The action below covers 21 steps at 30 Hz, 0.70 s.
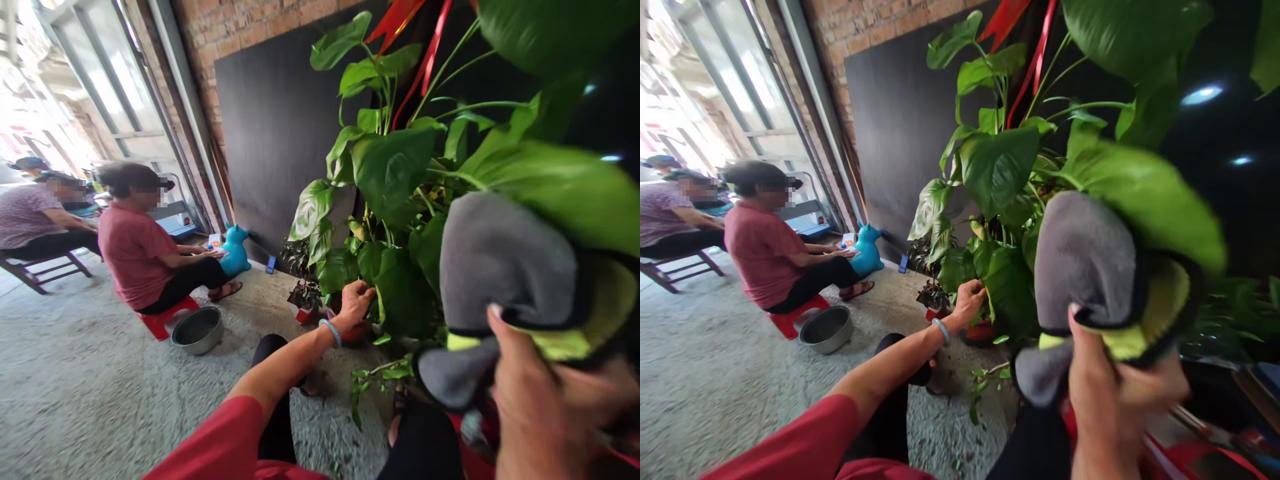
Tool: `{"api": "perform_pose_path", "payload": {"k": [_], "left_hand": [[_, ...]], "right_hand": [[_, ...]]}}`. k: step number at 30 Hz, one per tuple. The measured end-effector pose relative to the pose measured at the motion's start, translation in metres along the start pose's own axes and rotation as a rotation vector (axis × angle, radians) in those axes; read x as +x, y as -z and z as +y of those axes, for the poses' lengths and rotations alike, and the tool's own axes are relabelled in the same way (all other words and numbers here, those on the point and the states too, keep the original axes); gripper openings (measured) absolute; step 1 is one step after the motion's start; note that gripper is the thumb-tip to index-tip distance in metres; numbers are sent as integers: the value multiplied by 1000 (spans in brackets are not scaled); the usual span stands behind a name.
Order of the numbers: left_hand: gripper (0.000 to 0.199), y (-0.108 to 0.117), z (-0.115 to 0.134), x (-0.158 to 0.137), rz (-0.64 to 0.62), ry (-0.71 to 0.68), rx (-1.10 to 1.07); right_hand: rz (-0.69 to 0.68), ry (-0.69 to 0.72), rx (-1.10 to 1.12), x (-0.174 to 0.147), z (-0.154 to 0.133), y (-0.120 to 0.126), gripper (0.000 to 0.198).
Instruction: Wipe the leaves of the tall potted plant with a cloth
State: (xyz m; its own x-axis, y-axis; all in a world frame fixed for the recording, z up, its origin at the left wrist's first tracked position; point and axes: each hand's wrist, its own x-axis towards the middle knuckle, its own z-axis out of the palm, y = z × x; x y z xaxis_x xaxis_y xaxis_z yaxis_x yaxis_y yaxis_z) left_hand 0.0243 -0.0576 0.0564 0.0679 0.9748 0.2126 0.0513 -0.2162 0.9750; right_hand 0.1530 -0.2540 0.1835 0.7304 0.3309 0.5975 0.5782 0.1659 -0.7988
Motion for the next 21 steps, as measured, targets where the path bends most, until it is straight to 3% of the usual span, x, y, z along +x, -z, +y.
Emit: {"api": "perform_pose_path", "payload": {"k": [2,4,6,7,12,16,18,21], "left_hand": [[19,-3,-1,0,-35,20,-56],[18,-1,-5,-1,-77,29,-106],[20,8,-11,-3,-92,36,-137],[21,15,-16,-5,-89,41,-136],[25,82,-40,-8,3,134,-198],[29,139,-38,20,380,244,-318],[30,155,-30,43,469,368,-406],[35,158,-18,75,424,550,-524]], "right_hand": [[-155,-17,50,5,8,-30,44],[-421,-92,-4,-7,25,-53,37],[-619,-147,-76,-29,43,-62,32],[-653,-162,-95,-40,52,-61,32],[-630,-199,-133,-67,80,-24,46],[-665,-229,-90,-66,85,5,43],[-672,-238,-127,-66,79,10,41],[-667,-199,-152,-63,64,15,39]]}}
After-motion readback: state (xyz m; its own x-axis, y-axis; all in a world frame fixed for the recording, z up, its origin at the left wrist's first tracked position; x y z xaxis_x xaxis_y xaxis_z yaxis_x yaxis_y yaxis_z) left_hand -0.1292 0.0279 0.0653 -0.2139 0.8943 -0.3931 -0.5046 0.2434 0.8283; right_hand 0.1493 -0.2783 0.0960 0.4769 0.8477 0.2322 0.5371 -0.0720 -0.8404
